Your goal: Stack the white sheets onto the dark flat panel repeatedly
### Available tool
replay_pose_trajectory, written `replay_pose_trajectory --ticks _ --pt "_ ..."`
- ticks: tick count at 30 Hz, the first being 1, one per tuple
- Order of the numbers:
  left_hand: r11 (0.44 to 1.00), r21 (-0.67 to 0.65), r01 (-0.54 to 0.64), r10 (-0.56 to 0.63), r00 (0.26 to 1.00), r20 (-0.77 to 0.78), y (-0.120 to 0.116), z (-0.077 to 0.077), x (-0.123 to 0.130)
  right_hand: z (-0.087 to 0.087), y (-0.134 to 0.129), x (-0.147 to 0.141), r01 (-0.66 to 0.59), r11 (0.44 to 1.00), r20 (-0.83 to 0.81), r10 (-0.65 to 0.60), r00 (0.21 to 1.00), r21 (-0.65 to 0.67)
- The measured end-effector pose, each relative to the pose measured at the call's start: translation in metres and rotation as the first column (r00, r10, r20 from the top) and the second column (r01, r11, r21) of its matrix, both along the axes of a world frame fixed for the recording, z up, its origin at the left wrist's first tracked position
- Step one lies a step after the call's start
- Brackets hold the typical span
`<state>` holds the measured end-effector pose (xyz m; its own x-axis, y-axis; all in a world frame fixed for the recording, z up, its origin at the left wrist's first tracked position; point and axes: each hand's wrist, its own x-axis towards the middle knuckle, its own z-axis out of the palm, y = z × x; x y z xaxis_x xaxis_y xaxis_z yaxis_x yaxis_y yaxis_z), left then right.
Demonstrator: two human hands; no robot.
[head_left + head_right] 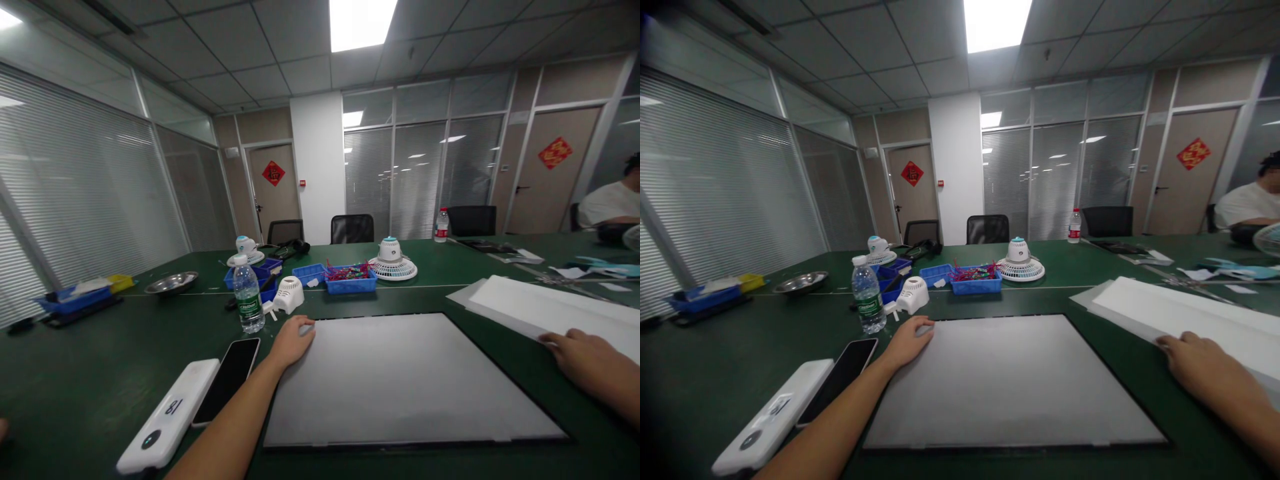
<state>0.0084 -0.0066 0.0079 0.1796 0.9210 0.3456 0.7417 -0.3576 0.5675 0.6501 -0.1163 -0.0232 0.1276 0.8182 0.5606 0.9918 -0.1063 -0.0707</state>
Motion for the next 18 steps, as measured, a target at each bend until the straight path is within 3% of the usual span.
replay_pose_trajectory --ticks 3,7,10,13,18 --pt "1.000 -0.002 -0.002 0.002 1.000 -0.006 -0.001 0.002 0.001 0.002 0.003 0.006 -0.074 0.982 -0.038 0.069 0.997 -0.172" --pt "1.000 -0.005 -0.004 0.004 1.000 -0.009 -0.002 0.003 0.004 0.000 0.006 0.006 0.103 0.987 -0.023 -0.107 0.994 -0.123" --pt "1.000 -0.007 -0.007 0.007 1.000 -0.013 -0.001 0.002 0.007 0.006 0.001 -0.002 0.064 0.984 -0.076 -0.077 0.994 -0.168" --pt "1.000 -0.010 -0.006 0.006 1.000 -0.021 0.002 -0.001 0.009 0.021 -0.010 -0.019 -0.010 0.980 -0.064 -0.002 0.998 -0.199" --pt "1.000 -0.011 0.000 0.000 1.000 -0.027 0.006 -0.003 0.010 0.052 -0.028 -0.075 0.067 0.983 0.111 -0.049 0.993 -0.171"
